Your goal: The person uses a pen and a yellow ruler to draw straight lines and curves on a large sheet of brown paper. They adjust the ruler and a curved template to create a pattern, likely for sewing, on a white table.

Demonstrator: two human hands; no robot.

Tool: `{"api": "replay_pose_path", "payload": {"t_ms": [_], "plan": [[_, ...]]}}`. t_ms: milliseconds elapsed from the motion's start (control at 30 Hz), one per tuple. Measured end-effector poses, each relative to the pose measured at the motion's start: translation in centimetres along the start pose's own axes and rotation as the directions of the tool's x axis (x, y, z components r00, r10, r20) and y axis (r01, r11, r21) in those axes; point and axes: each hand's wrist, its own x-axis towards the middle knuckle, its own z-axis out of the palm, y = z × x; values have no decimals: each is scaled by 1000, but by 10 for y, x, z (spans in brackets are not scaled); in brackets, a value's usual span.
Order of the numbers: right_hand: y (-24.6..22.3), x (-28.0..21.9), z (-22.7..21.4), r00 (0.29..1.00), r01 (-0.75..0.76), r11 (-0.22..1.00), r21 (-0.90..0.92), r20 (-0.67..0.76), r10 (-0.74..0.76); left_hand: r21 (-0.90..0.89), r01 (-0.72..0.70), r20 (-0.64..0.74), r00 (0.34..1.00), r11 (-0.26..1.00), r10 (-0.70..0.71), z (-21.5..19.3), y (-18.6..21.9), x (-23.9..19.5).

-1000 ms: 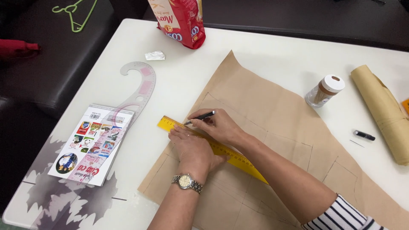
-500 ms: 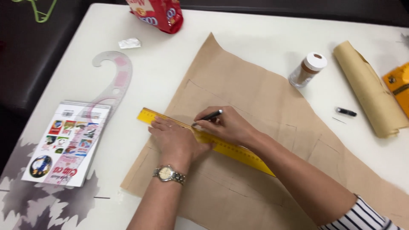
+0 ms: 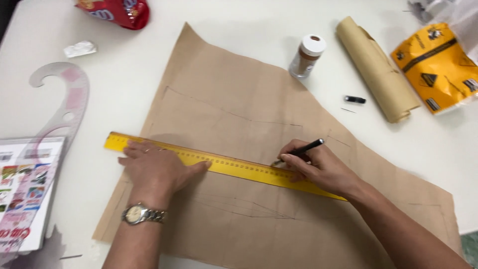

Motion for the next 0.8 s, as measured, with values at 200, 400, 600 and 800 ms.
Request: {"api": "replay_pose_path", "payload": {"t_ms": [200, 400, 600, 800], "plan": [[31, -22, -26, 996, -43, 999, 27, -78, 45, 22, -2, -29, 1000, 1000, 3, 11, -1, 12], [34, -29, -33, 995, -51, 999, -6, -90, 50, 56, -23, -88, 996, 998, 28, 10, -4, 11], [36, -29, -33, 995, -33, 999, 29, -94, 36, 84, -18, -101, 994, 996, 26, 14, -6, 17], [34, -31, -30, 994, -31, 999, 44, -101, 35, 95, -18, -131, 991, 995, 30, 16, -7, 20]]}}
